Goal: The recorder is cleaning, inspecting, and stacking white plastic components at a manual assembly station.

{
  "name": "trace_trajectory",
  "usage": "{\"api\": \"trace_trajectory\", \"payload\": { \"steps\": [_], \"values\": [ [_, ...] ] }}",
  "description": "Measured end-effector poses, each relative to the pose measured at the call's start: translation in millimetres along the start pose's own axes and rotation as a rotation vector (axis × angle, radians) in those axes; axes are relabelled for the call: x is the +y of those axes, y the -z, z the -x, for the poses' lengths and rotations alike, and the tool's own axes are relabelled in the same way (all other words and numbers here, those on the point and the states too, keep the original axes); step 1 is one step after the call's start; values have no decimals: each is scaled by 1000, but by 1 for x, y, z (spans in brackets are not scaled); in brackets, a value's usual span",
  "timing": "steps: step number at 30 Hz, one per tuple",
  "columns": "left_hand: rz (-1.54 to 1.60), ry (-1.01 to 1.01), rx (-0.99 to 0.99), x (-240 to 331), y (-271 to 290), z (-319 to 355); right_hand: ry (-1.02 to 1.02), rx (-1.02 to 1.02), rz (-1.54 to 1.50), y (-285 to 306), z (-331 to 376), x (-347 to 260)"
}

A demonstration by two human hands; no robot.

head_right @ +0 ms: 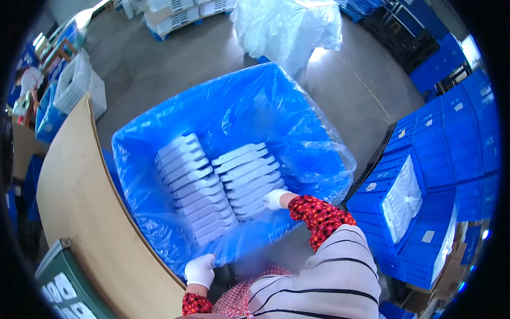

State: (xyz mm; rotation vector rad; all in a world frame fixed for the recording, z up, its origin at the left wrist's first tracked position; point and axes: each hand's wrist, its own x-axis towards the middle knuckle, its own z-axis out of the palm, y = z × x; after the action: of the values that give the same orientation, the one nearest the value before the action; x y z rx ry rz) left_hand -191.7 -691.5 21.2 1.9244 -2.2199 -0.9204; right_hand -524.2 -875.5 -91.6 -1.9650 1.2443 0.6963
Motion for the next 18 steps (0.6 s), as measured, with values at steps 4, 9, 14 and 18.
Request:
{"api": "trace_trajectory", "payload": {
  "steps": [4,9,14,18],
  "values": [
    [-30,94,-100,-3,7,1,75,21,2,6,2,-27],
    [43,-172,171,14,21,23,203,108,-61,34,17,-90],
    [189,-329,230,28,22,52,434,156,-82,34,18,-160],
    [232,-208,-60,-6,-8,106,713,199,-195,26,35,-234]
  ]
}}
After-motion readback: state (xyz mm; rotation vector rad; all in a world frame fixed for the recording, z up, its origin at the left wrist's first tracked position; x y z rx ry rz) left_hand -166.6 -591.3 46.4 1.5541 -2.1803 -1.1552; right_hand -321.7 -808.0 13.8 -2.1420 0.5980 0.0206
